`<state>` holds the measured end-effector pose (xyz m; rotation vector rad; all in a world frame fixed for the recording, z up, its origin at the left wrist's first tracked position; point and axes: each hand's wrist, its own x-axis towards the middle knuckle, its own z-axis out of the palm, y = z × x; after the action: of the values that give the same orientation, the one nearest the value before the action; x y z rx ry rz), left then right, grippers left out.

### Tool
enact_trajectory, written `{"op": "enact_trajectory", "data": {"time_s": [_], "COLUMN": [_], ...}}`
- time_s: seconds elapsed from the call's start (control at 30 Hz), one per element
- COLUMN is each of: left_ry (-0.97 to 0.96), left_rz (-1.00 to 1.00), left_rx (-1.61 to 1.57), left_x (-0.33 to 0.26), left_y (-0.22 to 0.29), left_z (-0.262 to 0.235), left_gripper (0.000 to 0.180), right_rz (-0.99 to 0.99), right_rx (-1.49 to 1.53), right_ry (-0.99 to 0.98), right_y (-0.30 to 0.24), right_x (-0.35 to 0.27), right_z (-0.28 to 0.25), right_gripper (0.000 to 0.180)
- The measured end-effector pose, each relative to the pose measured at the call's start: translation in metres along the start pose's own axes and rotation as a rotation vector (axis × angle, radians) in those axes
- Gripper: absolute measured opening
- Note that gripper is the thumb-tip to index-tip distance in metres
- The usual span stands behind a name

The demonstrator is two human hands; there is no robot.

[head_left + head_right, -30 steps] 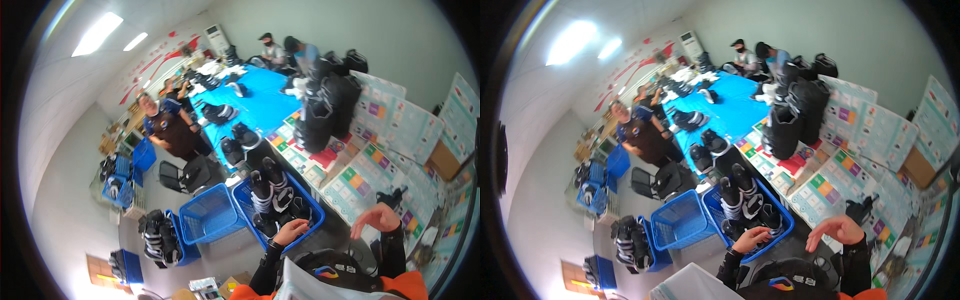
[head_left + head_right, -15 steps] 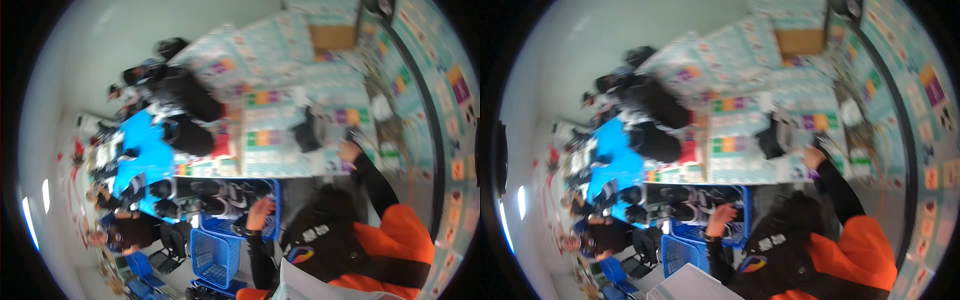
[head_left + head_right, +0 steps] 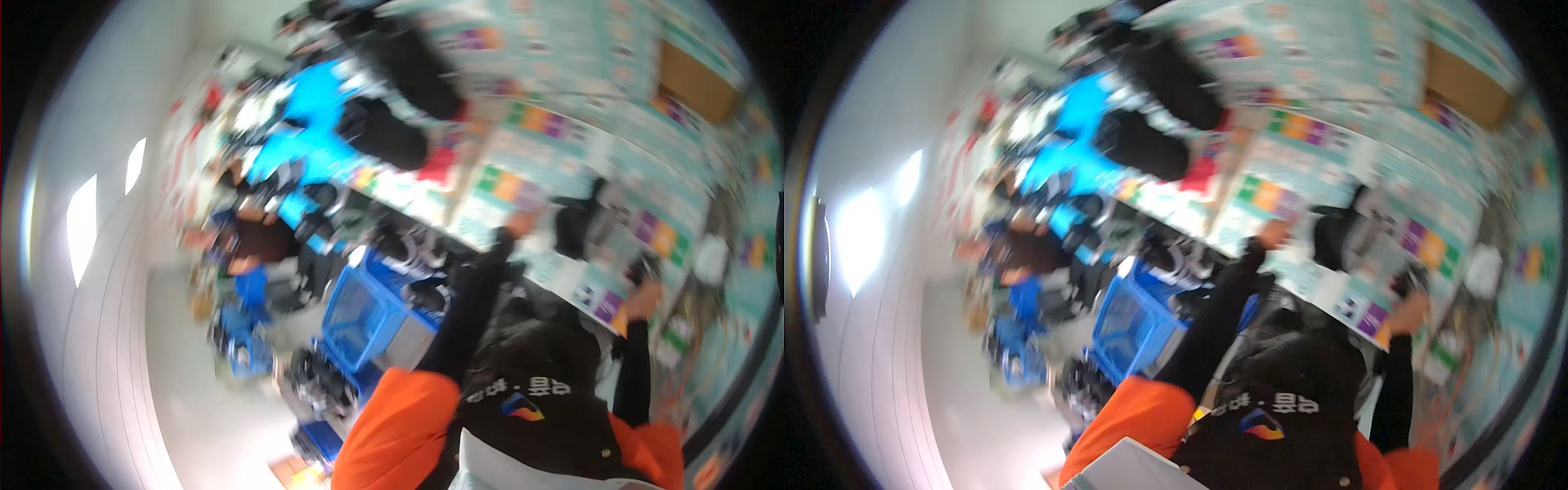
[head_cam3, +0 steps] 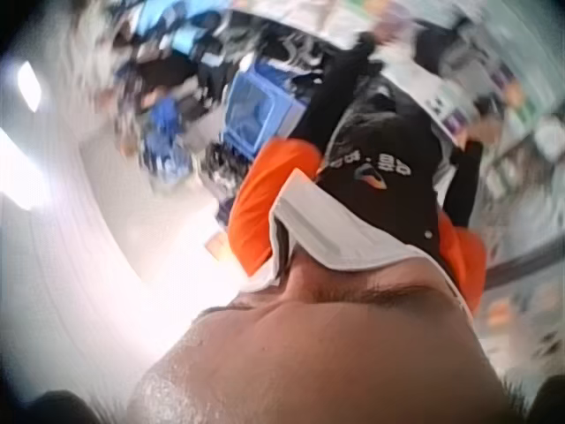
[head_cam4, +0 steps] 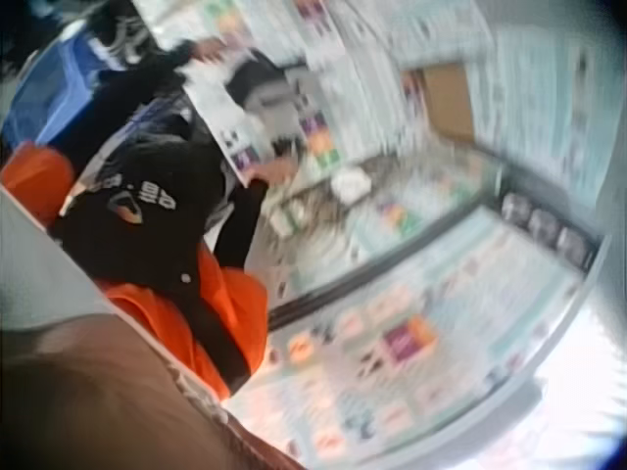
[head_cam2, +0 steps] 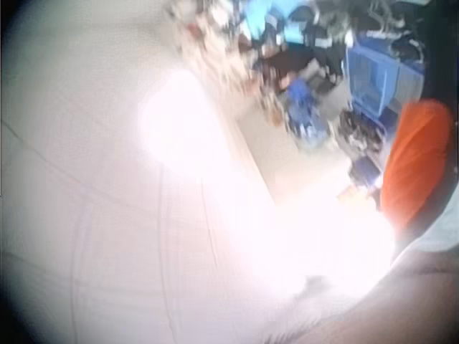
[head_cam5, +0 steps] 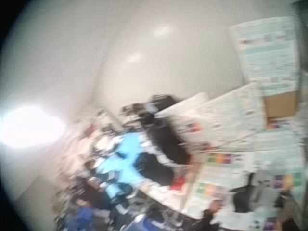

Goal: The person trims excess material from the inside of shoes using a small hand tool. They pick up individual shoes from a blue crate, use the tool to cut away interior components, and then place the finished items back into another crate.

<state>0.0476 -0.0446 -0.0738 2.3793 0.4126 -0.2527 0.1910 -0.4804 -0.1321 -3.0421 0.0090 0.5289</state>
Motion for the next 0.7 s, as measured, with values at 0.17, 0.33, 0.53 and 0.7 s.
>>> {"op": "enact_trajectory", "data": {"time_s": [0.17, 0.33, 0.53, 0.7], "left_ry": [0.041, 0.072, 0.16, -0.294], "left_rz": [-0.642, -0.568, -0.769, -0.066], "left_rx": [-0.524, -0.37, -0.298, 0.1], "left_x": [0.055, 0.111, 0.144, 0.128], "left_y": [0.004, 0.013, 0.047, 0.014], "left_z": [0.001, 0.027, 0.081, 0.049], "left_gripper": [0.072, 0.078, 0.061, 0.037], "right_rz": [-0.393, -0.426, -0.335, 0.022], "right_rx": [-0.004, -0.059, 0.369, 1.177], "right_ry": [-0.043, 0.164, 0.156, -0.358], "right_y": [-0.001, -0.013, 0.037, 0.014], "right_x": [-0.015, 0.008, 0.037, 0.02], "right_z": [-0.026, -0.04, -0.046, -0.062], "right_gripper": [0.089, 0.063, 0.038, 0.035]}}
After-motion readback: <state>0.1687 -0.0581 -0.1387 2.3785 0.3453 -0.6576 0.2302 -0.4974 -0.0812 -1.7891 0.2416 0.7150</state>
